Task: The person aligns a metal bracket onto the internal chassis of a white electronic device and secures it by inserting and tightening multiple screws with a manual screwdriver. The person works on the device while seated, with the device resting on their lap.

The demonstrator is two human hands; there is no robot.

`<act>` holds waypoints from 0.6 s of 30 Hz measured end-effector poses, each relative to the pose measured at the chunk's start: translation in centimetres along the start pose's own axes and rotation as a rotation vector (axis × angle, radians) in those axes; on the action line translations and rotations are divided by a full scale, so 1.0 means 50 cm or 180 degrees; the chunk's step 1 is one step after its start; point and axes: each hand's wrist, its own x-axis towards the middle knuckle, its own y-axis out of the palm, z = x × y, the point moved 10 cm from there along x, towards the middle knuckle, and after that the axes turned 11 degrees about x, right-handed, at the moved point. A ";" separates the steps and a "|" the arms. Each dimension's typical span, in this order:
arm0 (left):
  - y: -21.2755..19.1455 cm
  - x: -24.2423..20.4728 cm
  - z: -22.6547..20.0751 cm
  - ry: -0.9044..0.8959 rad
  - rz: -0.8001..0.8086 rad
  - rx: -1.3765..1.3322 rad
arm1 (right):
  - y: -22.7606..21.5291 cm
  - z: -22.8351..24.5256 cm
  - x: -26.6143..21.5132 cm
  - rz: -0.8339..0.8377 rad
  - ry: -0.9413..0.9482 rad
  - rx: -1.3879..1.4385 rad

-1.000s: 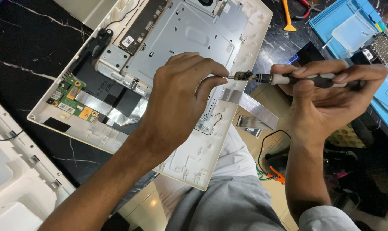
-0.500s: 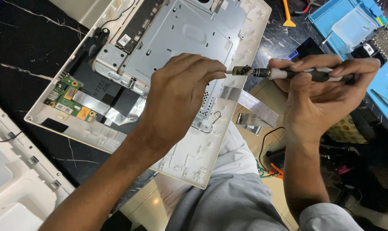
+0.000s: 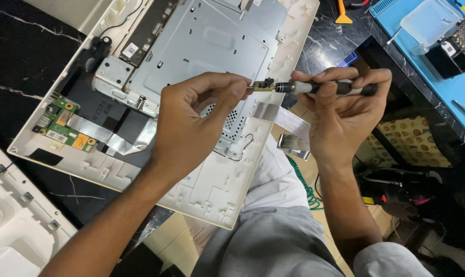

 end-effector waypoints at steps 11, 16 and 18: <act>0.005 -0.024 -0.010 0.0965 0.0981 0.1951 | 0.011 0.034 0.032 0.1157 -0.0310 -0.0311; -0.015 -0.015 0.067 0.1346 0.0986 0.3253 | 0.015 0.031 0.037 0.1868 -0.0697 -0.0738; -0.026 -0.003 0.081 0.1127 0.1015 0.3313 | 0.016 0.021 0.038 0.1917 -0.0672 -0.0755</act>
